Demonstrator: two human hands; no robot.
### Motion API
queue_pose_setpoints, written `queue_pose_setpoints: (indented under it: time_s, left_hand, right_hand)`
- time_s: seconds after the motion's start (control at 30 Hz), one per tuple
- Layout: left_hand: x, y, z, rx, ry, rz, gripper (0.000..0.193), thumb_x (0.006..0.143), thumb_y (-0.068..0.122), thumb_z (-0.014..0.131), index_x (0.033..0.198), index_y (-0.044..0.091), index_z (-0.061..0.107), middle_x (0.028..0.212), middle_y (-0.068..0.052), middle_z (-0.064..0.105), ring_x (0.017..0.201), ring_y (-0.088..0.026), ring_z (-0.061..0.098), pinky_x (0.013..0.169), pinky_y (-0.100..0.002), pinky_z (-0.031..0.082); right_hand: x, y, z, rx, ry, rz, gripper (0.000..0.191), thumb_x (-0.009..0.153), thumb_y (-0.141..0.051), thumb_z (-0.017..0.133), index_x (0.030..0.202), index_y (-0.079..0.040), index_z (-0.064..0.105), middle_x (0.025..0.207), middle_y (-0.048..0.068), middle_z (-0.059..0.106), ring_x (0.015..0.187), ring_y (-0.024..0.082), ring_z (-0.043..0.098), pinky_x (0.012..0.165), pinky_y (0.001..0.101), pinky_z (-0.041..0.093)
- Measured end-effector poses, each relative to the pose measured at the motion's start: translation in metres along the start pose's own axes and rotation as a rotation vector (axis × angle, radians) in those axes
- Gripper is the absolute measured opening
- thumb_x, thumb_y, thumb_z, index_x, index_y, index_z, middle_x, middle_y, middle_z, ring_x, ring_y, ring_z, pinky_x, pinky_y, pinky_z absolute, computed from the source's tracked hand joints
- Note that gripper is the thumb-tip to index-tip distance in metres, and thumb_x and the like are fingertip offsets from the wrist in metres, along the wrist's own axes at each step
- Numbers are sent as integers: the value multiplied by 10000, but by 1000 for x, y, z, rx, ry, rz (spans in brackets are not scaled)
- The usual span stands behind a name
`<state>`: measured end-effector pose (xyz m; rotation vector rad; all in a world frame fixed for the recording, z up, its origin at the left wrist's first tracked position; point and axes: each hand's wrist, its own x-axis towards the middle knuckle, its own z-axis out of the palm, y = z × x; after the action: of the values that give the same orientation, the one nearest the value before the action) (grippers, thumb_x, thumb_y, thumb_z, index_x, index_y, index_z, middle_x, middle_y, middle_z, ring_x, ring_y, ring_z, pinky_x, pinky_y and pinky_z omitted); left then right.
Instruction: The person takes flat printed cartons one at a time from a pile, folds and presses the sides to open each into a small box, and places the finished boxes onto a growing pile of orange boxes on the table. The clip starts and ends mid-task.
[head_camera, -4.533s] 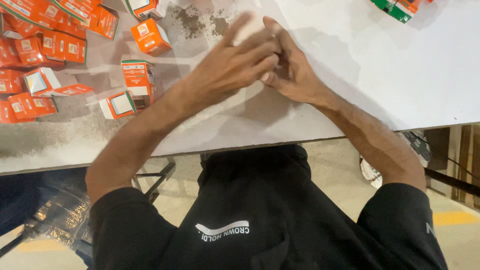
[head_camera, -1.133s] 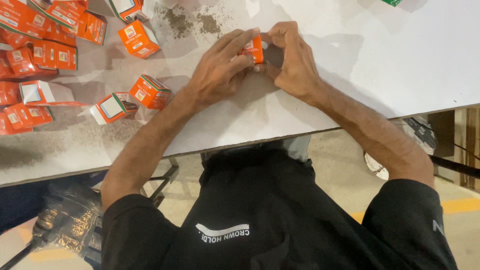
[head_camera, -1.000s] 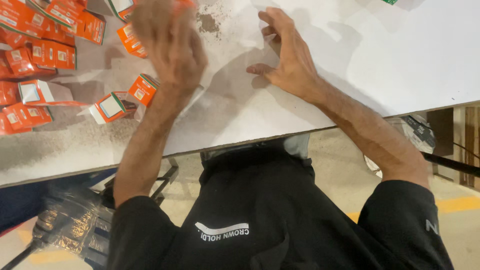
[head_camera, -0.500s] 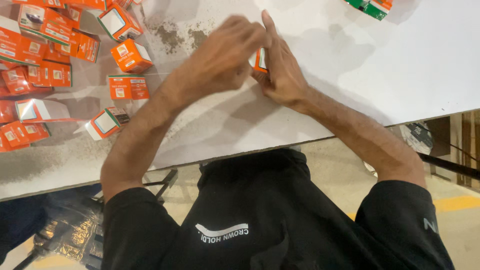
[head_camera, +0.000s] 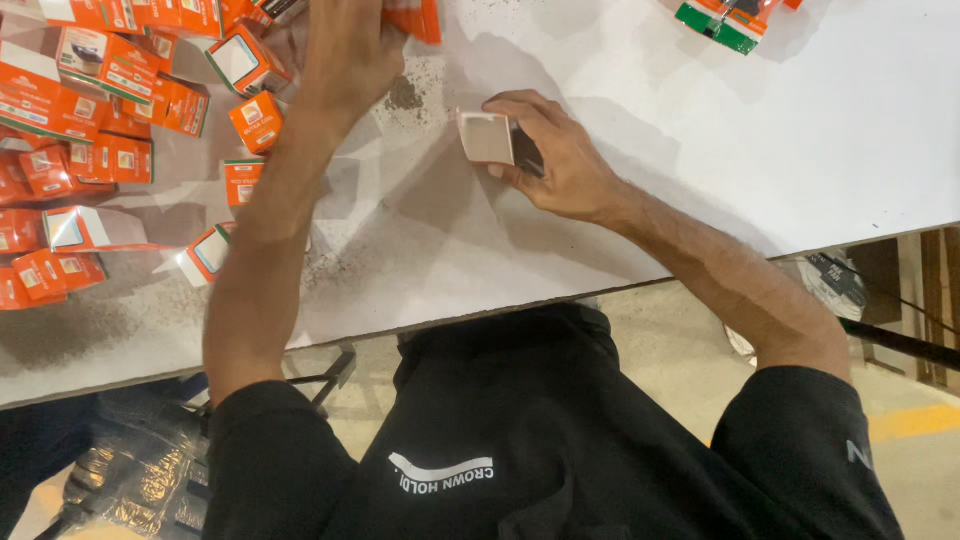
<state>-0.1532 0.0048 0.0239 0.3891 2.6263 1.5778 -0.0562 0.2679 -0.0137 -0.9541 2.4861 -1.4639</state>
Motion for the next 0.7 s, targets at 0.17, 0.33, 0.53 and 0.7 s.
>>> queue_pose_setpoints:
  time_s: [0.17, 0.33, 0.53, 0.7]
  left_hand:
    - [-88, 9, 27, 162, 274, 820, 357, 889, -181, 698, 1176, -41, 540, 1282, -236, 610, 1183, -424, 657, 985, -469, 596]
    - [-103, -10, 61, 377, 116, 872, 322, 941, -211, 711, 1174, -59, 547, 1296, -252, 668, 1381, -462, 587, 1113, -524, 544]
    - [-98, 6, 54, 679, 131, 873, 313, 933, 34, 814, 1222, 6, 698, 1152, -156, 612, 1462, -417, 474, 1205, -747, 271]
    - [-98, 30, 71, 488, 260, 552, 252, 816, 117, 849, 1015, 96, 695, 1249, -206, 468, 1339, -480, 373, 1087, -672, 367]
  right_hand:
    - [4, -2, 2, 30, 75, 53, 545, 822, -92, 877, 1309, -33, 639, 1336, 136, 668, 1266, 291, 637, 1094, 425, 487]
    - [4, 1, 2, -123, 95, -68, 531, 796, -47, 870, 1272, -16, 639, 1267, 159, 680, 1234, 344, 633, 1113, 476, 451]
    - [1, -1, 1, -87, 47, -47, 578, 812, -5, 810, 1358, -32, 623, 1330, 128, 683, 1273, 321, 624, 1120, 493, 439]
    - [4, 0, 5, -130, 65, -64, 608, 821, -133, 911, 1347, -39, 621, 1342, 142, 671, 1302, 337, 598, 1119, 491, 444]
